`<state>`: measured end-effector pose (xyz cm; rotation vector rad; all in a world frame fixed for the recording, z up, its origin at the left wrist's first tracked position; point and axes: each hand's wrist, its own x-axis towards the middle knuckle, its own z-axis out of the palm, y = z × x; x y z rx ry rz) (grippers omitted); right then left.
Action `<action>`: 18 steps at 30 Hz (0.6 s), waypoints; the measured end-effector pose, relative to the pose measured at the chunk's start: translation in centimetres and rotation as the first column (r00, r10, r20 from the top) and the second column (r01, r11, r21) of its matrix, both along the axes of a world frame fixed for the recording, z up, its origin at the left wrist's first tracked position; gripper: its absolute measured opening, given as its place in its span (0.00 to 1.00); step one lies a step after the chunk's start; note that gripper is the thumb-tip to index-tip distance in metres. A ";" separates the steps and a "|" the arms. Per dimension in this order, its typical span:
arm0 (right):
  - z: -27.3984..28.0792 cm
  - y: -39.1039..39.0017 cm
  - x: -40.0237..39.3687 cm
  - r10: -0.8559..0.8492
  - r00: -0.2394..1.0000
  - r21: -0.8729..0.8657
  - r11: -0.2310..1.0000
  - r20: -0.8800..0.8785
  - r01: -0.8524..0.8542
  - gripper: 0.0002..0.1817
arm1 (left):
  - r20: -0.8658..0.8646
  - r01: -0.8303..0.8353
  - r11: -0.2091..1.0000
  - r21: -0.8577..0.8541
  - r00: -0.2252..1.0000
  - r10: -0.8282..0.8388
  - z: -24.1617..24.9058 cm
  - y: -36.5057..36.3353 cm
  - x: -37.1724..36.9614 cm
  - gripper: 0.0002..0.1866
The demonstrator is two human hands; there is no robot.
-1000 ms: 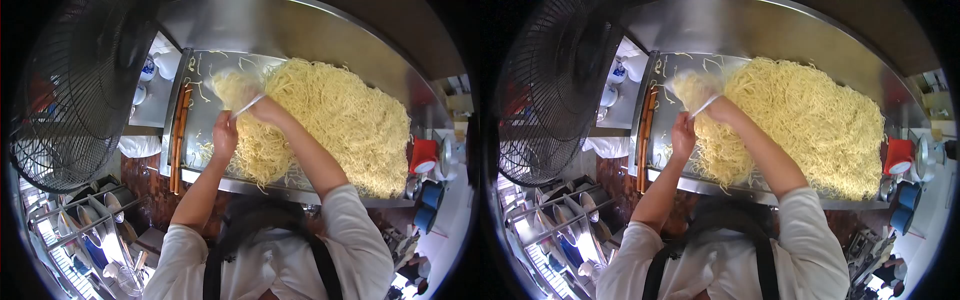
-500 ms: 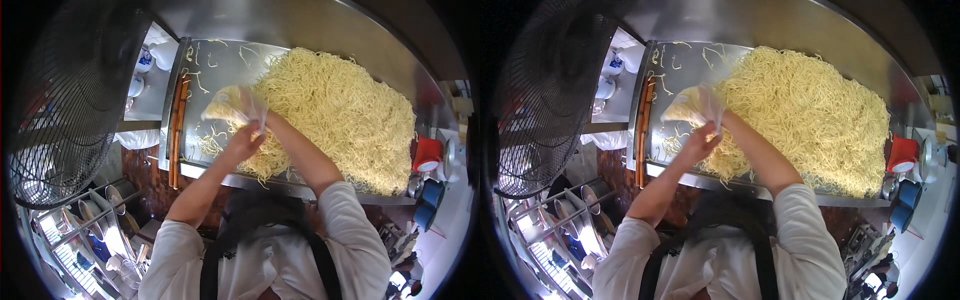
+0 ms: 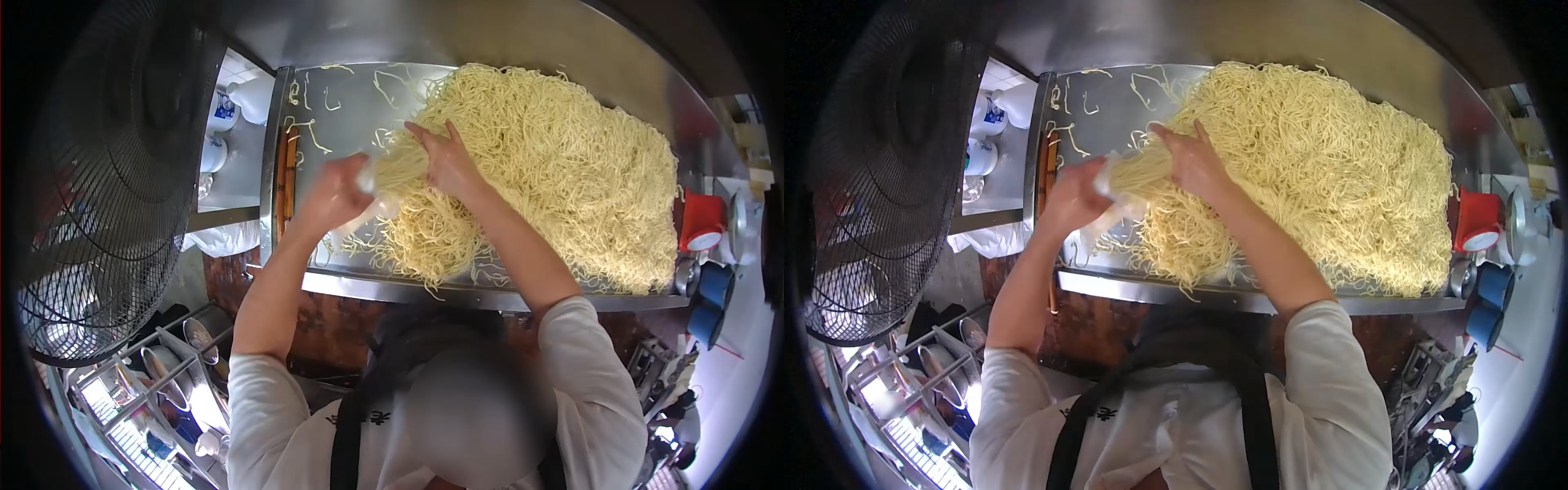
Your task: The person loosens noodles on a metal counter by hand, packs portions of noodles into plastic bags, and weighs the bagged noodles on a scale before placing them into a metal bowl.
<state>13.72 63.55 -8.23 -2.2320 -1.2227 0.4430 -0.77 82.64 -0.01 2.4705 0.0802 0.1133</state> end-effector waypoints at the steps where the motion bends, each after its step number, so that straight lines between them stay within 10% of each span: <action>1: 0.1 0.1 1.7 0.014 0.992 0.014 1.000 -0.125 -0.013 0.46 | 0.013 -0.060 0.998 -0.002 0.998 0.060 2.8 0.0 -1.0 0.16; 3: -2.0 -2.3 5.1 -0.246 0.808 0.073 0.940 -0.536 0.334 0.39 | 0.022 -0.128 0.992 -0.002 0.991 0.128 7.3 0.0 -2.7 0.16; 6: -1.4 -7.8 11.6 -0.424 0.897 -0.049 0.906 -0.125 0.421 0.30 | 0.027 -0.140 0.990 0.034 0.990 0.139 9.5 0.5 -4.1 0.16; 12: -4.9 -25.0 26.4 -0.468 0.870 0.036 0.883 0.157 0.468 0.26 | 0.128 -0.009 0.987 0.163 0.992 -0.012 5.8 3.0 -3.2 0.16; 15: 0.6 -22.8 23.9 -0.404 0.915 -0.080 0.911 0.012 0.403 0.28 | 0.218 0.038 0.974 0.225 0.972 -0.088 2.4 2.6 -2.3 0.19; 18: 5.7 -15.5 19.2 -0.114 0.956 -0.762 0.581 0.271 0.285 0.25 | 0.173 -0.046 0.929 0.366 0.985 -0.019 -1.9 0.3 -1.5 0.26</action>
